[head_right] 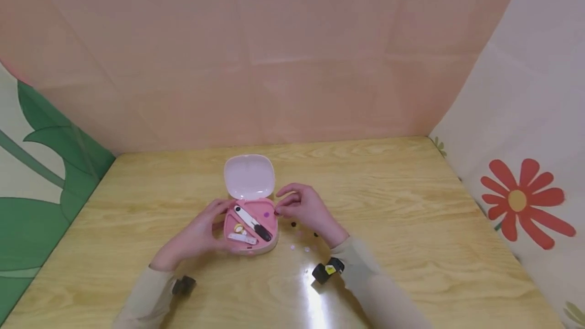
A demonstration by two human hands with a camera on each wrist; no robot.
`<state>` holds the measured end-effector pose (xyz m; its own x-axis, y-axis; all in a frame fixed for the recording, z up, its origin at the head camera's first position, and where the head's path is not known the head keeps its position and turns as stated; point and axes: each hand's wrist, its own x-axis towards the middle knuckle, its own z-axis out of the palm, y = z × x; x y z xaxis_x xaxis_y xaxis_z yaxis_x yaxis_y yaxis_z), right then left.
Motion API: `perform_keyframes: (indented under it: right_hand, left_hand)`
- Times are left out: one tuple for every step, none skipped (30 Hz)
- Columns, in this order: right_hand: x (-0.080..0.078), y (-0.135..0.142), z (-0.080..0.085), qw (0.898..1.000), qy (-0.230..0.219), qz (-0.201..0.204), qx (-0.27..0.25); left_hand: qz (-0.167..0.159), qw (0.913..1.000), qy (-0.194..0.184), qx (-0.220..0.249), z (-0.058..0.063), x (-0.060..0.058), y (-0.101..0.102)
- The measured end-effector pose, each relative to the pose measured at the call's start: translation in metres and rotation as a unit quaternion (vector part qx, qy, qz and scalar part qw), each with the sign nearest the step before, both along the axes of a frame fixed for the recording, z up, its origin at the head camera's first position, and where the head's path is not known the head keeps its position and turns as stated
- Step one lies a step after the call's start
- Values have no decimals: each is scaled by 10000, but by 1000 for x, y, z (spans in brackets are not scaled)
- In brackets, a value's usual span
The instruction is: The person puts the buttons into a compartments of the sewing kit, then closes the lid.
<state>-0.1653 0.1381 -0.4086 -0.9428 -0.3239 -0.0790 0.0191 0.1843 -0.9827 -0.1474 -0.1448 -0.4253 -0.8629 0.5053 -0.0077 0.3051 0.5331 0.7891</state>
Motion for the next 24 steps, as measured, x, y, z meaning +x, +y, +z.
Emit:
perform_keyframes:
  right_hand:
    - [0,-2,0,10000,4,-7,41]
    - [0,-5,-1,10000,10,-11,88]
    - [0,-6,-2,9999,20,-11,115]
    - [0,-8,-3,9999,14,-19,118]
    - [0,-9,-3,9999,18,-37,118]
    - [0,-10,-4,9999,17,-66,109]
    - [0,-10,-6,9999,19,-85,74]
    - [0,-11,-7,9999,17,-92,46]
    - [0,-11,-8,10000,16,-89,11]
    - [0,-11,-9,10000,8,-84,-21]
    - [0,-10,-10,10000,16,-73,-35]
    - [0,-10,-11,10000,28,-58,-48]
    - [0,-9,-11,10000,34,-45,-55]
    - [0,-8,-11,10000,45,-35,-55]
    - [0,-7,-11,10000,60,-22,-75]
    - [0,-6,-11,9999,65,-15,-102]
    - [0,-6,-10,9999,54,-11,-104]
    - [1,-6,-6,9999,66,5,-108]
    - [3,-6,-2,9999,68,24,-107]
    - [4,-6,2,9999,73,43,-100]
    - [6,-6,6,9999,68,64,-91]
    - [8,-7,10,9999,57,82,-75]
    - [9,-7,15,9999,55,98,-48]
    - [11,-8,18,9999,57,110,-41]
  left_hand:
    - [-25,10000,-5,52,0,-1,0]
    - [-55,9999,0,103,0,-1,0]
    - [-78,9998,-22,155,1,-2,0]
    - [-75,9999,-12,147,1,-2,0]
    - [-61,9999,8,120,1,-2,0]
    - [-51,9999,9,99,1,-2,0]
    - [-59,9999,3,103,1,-1,1]
    - [-36,10000,14,56,0,-1,1]
    - [-2,10000,5,26,0,-1,1]
    - [9,10000,18,24,0,0,1]
    - [10,10000,13,40,0,0,1]
    - [10,10000,-1,45,0,1,2]
    - [-8,10000,-3,68,0,1,2]
    - [-22,10000,-22,91,1,1,3]
    - [-43,9999,-21,107,1,0,4]
    - [-73,9999,4,122,1,0,4]
    - [-68,10000,26,69,2,0,5]
    - [-72,10000,36,42,3,0,5]
    - [-70,10000,31,28,2,0,6]
    - [-70,10000,10,38,2,0,6]
    - [-65,10000,23,25,2,0,6]
    - [-55,10000,18,47,2,-1,6]
    - [-49,10000,12,55,1,-1,6]
    - [-61,9999,18,83,1,-1,6]
